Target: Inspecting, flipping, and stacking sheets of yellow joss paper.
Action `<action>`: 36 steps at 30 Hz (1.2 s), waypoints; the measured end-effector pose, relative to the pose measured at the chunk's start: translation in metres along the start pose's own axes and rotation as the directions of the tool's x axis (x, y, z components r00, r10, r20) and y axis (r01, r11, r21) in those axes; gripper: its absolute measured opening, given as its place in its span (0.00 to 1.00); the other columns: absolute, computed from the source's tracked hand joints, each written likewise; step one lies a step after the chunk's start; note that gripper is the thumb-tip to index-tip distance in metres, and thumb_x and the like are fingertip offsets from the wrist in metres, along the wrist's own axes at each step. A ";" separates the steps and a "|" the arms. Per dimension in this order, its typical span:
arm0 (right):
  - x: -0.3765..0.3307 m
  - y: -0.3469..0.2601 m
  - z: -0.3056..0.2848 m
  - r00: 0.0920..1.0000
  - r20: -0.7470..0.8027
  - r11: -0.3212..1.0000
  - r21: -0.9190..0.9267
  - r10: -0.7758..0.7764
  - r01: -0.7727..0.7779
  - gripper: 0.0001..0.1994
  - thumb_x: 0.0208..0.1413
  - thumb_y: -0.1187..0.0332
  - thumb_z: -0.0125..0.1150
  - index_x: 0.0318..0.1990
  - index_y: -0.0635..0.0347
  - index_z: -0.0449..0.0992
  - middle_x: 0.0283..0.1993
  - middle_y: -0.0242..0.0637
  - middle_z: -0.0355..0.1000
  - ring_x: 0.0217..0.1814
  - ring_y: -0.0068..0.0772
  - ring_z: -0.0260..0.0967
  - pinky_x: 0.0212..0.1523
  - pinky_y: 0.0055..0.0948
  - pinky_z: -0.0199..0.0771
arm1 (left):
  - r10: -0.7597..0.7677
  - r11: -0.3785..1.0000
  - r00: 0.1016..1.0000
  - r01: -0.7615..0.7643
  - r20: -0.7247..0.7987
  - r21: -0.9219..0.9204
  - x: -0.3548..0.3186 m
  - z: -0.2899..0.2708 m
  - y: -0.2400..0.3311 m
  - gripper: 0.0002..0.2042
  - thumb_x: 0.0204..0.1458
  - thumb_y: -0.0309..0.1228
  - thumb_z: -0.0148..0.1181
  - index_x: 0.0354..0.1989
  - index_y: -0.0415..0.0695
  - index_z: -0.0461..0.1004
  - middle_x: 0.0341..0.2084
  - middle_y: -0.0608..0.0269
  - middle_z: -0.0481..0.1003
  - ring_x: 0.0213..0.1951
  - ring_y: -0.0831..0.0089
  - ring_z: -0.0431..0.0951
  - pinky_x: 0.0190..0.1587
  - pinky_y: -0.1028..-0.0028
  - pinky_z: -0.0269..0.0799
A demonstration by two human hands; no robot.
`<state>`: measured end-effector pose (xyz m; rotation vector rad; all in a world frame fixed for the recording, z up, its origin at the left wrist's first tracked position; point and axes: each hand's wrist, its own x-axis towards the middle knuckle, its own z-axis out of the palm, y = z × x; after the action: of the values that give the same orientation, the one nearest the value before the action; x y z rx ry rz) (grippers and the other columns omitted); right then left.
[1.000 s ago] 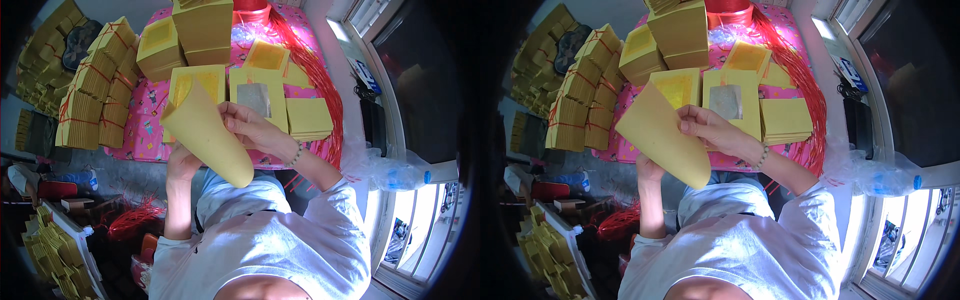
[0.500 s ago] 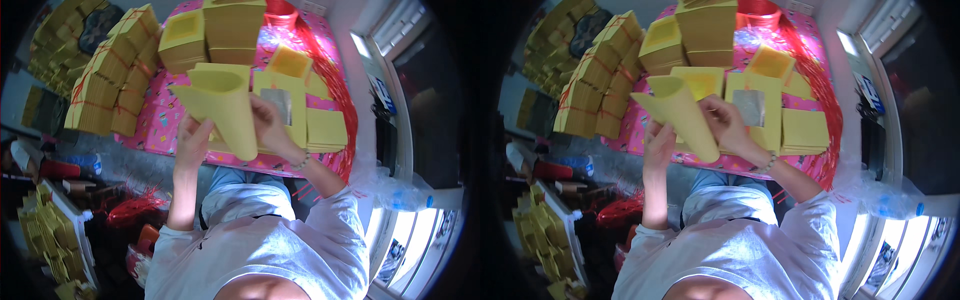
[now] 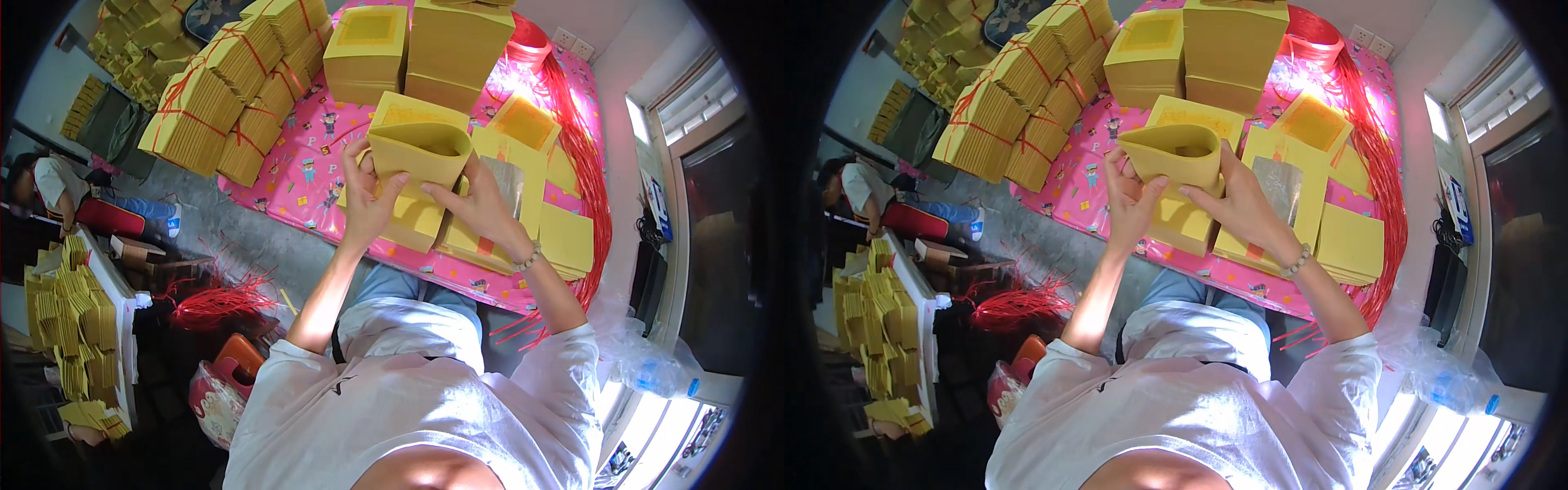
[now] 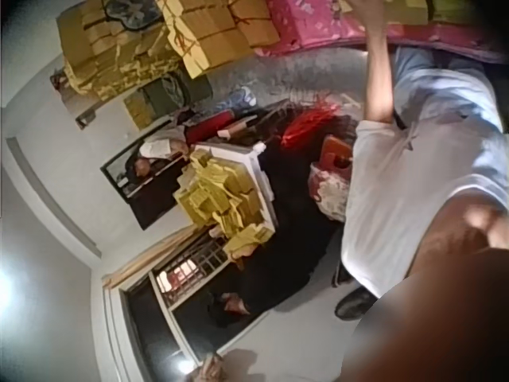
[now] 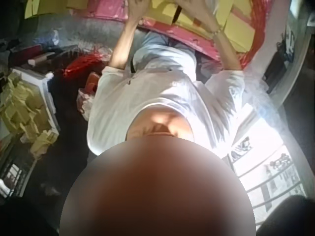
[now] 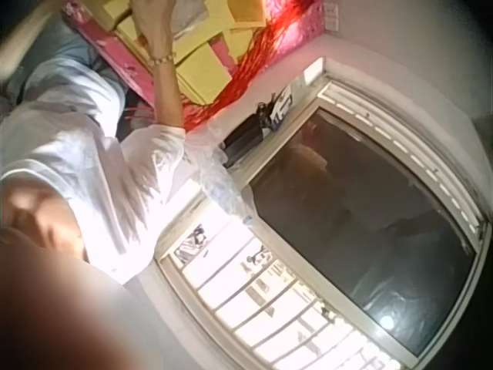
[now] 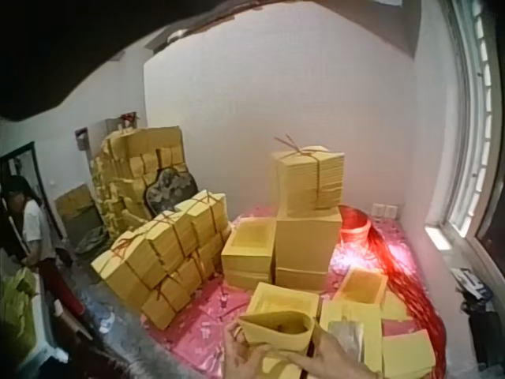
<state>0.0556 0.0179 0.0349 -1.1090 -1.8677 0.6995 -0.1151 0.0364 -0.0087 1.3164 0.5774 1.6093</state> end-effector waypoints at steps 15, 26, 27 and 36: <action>0.000 0.018 0.003 0.991 -0.012 0.966 0.227 0.132 -0.126 0.23 0.52 0.66 0.63 0.53 0.65 0.66 0.44 0.39 0.74 0.43 0.24 0.71 0.43 0.27 0.71 | -0.150 0.987 0.984 0.143 0.096 0.075 0.008 -0.003 -0.009 0.16 0.55 0.22 0.52 0.52 0.37 0.63 0.43 0.61 0.71 0.47 0.76 0.70 0.49 0.77 0.66; 0.019 0.014 -0.011 0.952 -0.019 0.832 0.492 0.305 -0.256 0.20 0.55 0.66 0.61 0.51 0.67 0.66 0.45 0.39 0.72 0.44 0.24 0.71 0.43 0.25 0.74 | -0.346 0.938 0.922 0.334 0.176 0.098 0.049 0.013 0.011 0.17 0.53 0.24 0.55 0.51 0.37 0.62 0.43 0.60 0.72 0.45 0.76 0.72 0.46 0.75 0.69; 0.019 0.012 -0.010 0.945 -0.040 0.820 0.509 0.326 -0.261 0.20 0.55 0.66 0.60 0.51 0.67 0.66 0.46 0.39 0.72 0.44 0.24 0.71 0.43 0.25 0.74 | -0.386 0.922 0.905 0.374 0.178 0.100 0.051 0.015 0.011 0.18 0.54 0.26 0.55 0.52 0.37 0.61 0.43 0.59 0.72 0.45 0.75 0.73 0.46 0.75 0.70; 0.020 0.008 -0.016 0.892 0.024 0.650 0.676 0.452 -0.347 0.17 0.58 0.66 0.56 0.50 0.68 0.67 0.45 0.39 0.72 0.43 0.24 0.72 0.40 0.24 0.76 | -0.619 0.780 0.770 0.625 0.153 0.014 0.057 0.024 0.010 0.18 0.55 0.29 0.55 0.53 0.39 0.63 0.45 0.62 0.73 0.46 0.76 0.73 0.48 0.74 0.69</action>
<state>0.0680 0.0396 0.0445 -1.0434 -1.0666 1.3772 -0.0953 0.0774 0.0345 1.0462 0.7874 0.9539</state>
